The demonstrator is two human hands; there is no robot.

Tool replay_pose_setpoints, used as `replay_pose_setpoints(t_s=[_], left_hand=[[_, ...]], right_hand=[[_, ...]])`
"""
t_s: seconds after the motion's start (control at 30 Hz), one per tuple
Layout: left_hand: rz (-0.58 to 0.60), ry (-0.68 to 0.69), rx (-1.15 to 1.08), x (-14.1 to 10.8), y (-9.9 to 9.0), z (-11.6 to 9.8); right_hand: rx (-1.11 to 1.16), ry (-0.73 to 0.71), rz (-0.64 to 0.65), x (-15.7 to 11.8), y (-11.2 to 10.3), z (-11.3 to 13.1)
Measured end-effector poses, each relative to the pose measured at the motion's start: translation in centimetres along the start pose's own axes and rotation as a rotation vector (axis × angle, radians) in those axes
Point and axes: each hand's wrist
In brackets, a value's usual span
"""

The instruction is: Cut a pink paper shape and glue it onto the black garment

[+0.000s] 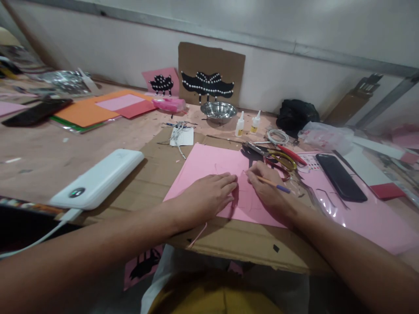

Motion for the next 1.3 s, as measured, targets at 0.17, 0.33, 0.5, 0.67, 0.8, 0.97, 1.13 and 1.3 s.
replay_pose_setpoints(t_s=[0.17,0.33,0.5,0.67,0.8,0.97,1.13,1.3], left_hand=[[-0.005,-0.020,0.001,-0.1,-0.1,0.0],[-0.008,-0.033,-0.005,-0.1,-0.1,-0.1],[-0.014,-0.028,-0.004,-0.1,-0.1,-0.1],[-0.009,-0.020,0.005,0.0,-0.1,-0.1],[-0.005,-0.013,0.004,0.0,-0.2,-0.1],[-0.001,-0.028,0.008,0.0,-0.3,-0.2],[0.022,-0.027,0.001,0.0,-0.5,-0.2],[0.047,-0.038,-0.054,0.0,-0.8,-0.2]], right_hand=[[-0.005,-0.038,-0.013,0.0,0.3,-0.4],[-0.001,-0.041,-0.012,0.0,0.3,-0.4],[0.002,-0.031,0.005,-0.1,0.2,-0.4],[0.040,-0.058,0.013,-0.1,0.3,-0.6],[0.037,-0.077,-0.019,-0.1,0.3,-0.4],[0.060,-0.086,-0.020,-0.2,0.3,-0.4],[0.091,-0.073,0.012,-0.1,0.9,-1.0],[0.118,-0.087,0.003,-0.1,1.0,-1.1]])
Point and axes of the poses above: each hand's wrist, its own x-axis towards the middle knuckle, its own y-axis out of the palm, z = x × y, and after that the axes turned 15 degrees about -z, right-handed
